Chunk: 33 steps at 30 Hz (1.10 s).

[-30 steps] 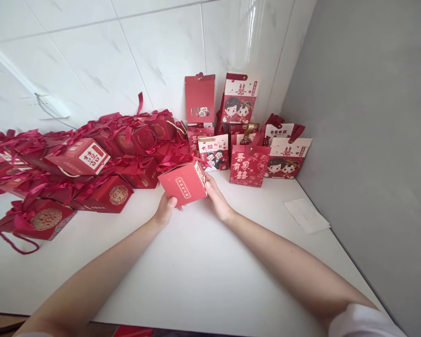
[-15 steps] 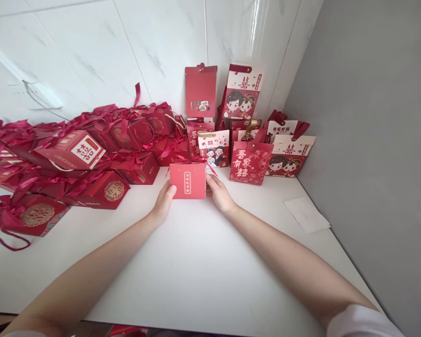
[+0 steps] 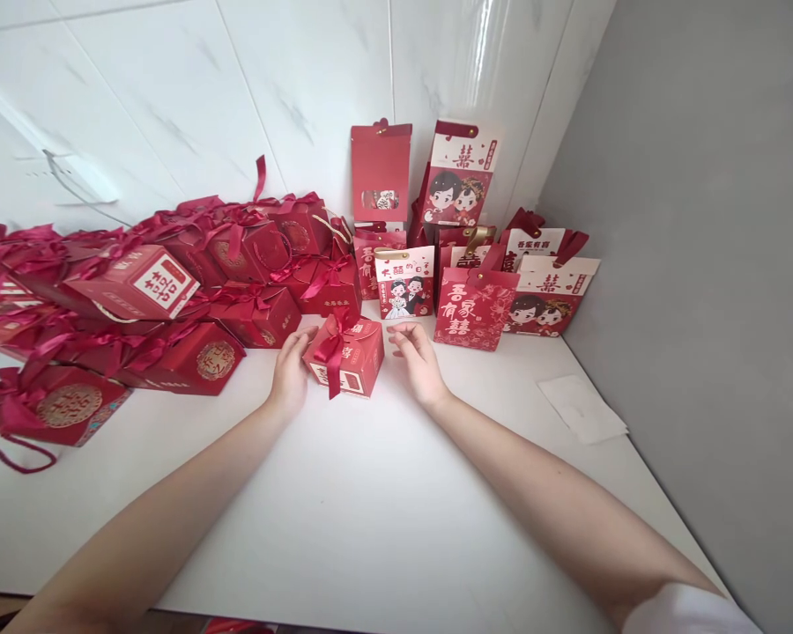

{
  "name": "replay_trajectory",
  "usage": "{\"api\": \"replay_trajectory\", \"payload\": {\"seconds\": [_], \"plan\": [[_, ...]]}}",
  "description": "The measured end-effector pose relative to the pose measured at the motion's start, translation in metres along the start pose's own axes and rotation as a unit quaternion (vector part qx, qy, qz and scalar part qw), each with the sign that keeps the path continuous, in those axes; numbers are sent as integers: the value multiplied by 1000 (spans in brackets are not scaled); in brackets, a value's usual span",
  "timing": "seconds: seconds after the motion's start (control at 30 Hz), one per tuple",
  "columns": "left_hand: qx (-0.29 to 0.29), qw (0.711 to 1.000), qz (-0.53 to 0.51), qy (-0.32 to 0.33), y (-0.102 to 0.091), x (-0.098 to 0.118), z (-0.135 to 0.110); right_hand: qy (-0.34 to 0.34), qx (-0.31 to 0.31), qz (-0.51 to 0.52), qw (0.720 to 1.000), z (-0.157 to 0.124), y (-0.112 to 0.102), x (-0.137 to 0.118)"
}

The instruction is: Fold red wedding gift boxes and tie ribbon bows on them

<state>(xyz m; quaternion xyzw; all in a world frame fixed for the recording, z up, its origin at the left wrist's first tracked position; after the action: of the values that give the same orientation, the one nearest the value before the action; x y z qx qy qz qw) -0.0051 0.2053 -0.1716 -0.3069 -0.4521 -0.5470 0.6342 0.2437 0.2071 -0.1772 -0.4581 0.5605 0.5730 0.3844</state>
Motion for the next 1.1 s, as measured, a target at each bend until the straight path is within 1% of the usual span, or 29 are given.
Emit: {"api": "replay_trajectory", "payload": {"seconds": [0.1,0.17,0.23,0.27,0.3,0.33,0.43,0.47,0.5,0.53,0.6,0.67,0.73,0.8,0.87,0.97,1.03,1.07,1.1], "plan": [[-39,999,-16,23,14,16,-8,38,-55,-4,998,2,14,10],[-71,995,-20,70,24,32,-13,62,-85,3,994,3,21,15],[-114,985,-10,125,34,48,-18,76,-93,13,993,5,21,17],[-121,982,4,143,35,52,-19,79,-87,16,993,6,19,17],[-106,982,25,151,31,53,-18,81,-74,17,994,8,16,16],[-72,985,49,147,22,51,-16,81,-58,16,995,9,11,16],[67,989,87,94,-17,34,-6,77,-14,15,997,10,0,12],[92,990,85,71,-26,26,-3,75,-8,14,997,10,-1,11],[101,990,78,51,-32,19,1,74,-6,12,997,9,-1,11],[99,992,70,35,-35,13,4,74,-9,8,997,8,0,10],[73,995,62,23,-33,9,10,70,-18,-3,997,6,2,9],[37,997,60,34,-25,17,11,64,-26,-16,997,5,5,8],[-1,996,64,61,-14,35,8,59,-32,-28,997,5,6,8],[-63,988,93,103,4,61,1,56,-37,-38,997,5,6,9],[-141,965,155,157,24,88,-10,50,-44,-48,997,6,7,8],[-219,925,202,238,47,125,-28,39,-65,-70,995,7,10,8],[-262,905,188,278,59,141,-38,33,-78,-82,993,7,12,9],[-269,904,176,283,60,144,-39,29,-82,-86,993,7,13,10],[-265,910,165,272,59,142,-37,26,-85,-90,992,7,13,9]]}}
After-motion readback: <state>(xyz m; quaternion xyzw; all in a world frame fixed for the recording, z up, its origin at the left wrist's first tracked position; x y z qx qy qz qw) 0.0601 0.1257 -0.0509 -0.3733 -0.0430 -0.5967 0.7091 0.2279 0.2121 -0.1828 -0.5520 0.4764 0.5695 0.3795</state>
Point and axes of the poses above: each hand's wrist, its own z-axis towards the middle knuckle, its own y-axis out of the palm, x = y × z, the point moved 10 cm from there along z, towards the middle knuckle, and after that the axes turned 13 degrees about y, right-handed, at the moved point
